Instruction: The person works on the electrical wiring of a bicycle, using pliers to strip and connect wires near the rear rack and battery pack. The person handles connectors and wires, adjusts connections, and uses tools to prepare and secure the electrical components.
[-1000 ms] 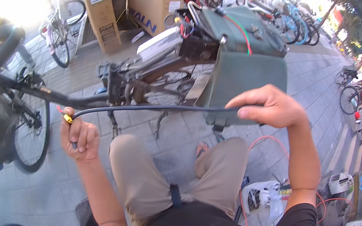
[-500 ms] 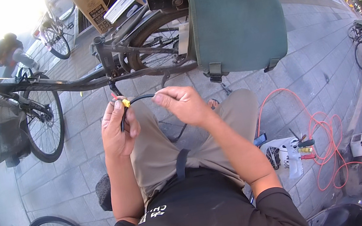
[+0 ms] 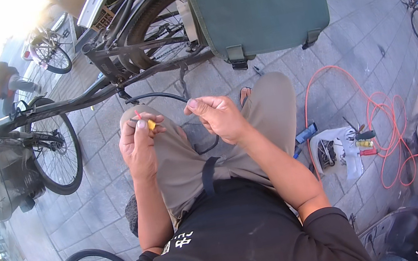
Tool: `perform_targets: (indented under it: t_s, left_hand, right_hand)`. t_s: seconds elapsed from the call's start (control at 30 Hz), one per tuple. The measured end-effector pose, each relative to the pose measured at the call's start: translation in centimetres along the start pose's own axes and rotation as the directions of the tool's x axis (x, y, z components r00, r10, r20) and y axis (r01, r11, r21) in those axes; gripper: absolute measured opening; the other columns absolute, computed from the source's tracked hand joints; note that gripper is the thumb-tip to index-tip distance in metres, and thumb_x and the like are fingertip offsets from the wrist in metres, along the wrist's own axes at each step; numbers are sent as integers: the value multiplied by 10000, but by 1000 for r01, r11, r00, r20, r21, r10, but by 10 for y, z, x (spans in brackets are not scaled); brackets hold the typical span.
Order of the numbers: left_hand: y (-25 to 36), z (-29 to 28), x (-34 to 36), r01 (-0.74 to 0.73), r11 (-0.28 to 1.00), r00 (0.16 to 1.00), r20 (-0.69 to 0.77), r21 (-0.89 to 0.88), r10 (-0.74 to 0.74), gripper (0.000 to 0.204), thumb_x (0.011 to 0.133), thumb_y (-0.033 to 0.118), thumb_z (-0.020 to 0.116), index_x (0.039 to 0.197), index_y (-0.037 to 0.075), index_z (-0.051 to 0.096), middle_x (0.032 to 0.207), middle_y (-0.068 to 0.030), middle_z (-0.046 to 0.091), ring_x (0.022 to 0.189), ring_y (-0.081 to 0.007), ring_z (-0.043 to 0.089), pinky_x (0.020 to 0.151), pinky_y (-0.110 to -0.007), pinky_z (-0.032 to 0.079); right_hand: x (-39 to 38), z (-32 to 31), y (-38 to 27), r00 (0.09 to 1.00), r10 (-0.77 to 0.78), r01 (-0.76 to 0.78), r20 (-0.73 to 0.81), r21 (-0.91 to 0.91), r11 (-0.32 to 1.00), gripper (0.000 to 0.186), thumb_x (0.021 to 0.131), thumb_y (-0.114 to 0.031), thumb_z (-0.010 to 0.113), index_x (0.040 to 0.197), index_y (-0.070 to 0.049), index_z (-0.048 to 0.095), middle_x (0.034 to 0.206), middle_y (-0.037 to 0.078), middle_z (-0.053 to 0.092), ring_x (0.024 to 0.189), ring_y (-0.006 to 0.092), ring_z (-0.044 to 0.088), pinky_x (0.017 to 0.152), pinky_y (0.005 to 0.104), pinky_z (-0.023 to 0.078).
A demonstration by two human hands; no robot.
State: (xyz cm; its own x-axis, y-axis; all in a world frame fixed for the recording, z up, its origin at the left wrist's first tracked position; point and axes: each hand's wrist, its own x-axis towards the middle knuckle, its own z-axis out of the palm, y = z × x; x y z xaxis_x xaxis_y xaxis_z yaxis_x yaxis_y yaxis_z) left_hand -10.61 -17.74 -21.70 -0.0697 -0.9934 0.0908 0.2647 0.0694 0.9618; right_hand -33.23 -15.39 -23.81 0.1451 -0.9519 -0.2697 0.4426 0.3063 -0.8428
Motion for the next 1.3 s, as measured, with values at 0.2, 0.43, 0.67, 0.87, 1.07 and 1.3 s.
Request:
perform_targets:
  t_s: [0.2, 0.43, 0.67, 0.87, 1.07, 1.3]
  left_hand:
    - [-5, 16, -1, 56, 998, 998, 32, 16, -57, 188, 1119, 149, 658, 1155, -30, 610, 1152, -160, 752, 977, -223, 765, 820, -342, 647]
    - [-27, 26, 1, -12, 1000, 999, 48, 15, 11, 182, 1099, 107, 671, 1211, -28, 625, 1369, -191, 678, 1133, -241, 738, 857, -333, 639]
    - [-40, 17, -1, 132, 949, 987, 132, -288, -97, 185, 1134, 107, 552, 1296, 29, 596, 1095, -82, 664, 788, -167, 569, 740, -366, 518]
    - [-18, 33, -16, 99, 968, 911, 369, 232, -182, 125, 1093, 115, 644, 1115, 43, 545, 911, -31, 611, 593, -24, 440, 524, -188, 327]
    - [-17, 55, -35, 151, 913, 881, 367, 379, -298, 200, 1083, 138, 707, 1071, 60, 523, 777, 41, 549, 622, -4, 454, 552, -178, 311]
    - [-21, 68, -46, 259, 924, 853, 382, 281, -355, 160, 1109, 160, 652, 1101, 67, 522, 821, -3, 543, 599, -47, 423, 539, -199, 317]
  right_hand:
    - [-10, -15, 26, 1000, 12, -11, -3, 150, 989, 436, 1130, -411, 649, 1111, 19, 717, 639, -105, 421, 529, 10, 326, 481, 232, 239]
    - [-14, -15, 51, 996, 46, -35, -74, 142, 989, 398, 1141, -385, 629, 1139, 4, 712, 657, -89, 439, 534, 28, 357, 488, 240, 282]
    - [-8, 0, 84, 976, -143, 204, 162, -474, 856, 300, 1093, -296, 690, 1133, -14, 784, 935, 89, 736, 860, 130, 652, 863, 353, 554]
    - [-65, -24, -13, 874, -486, 450, 26, -421, 787, 231, 982, -208, 785, 1102, -10, 779, 999, 142, 728, 858, 290, 733, 784, 409, 576]
    - [-67, -32, -8, 915, -403, 388, -3, -268, 882, 259, 970, -234, 773, 1036, 16, 773, 944, 185, 798, 862, 322, 775, 786, 425, 590]
    - [-73, -64, -3, 908, -383, 418, 170, -297, 859, 214, 985, -183, 754, 1074, 12, 757, 1007, 167, 769, 927, 303, 757, 824, 410, 578]
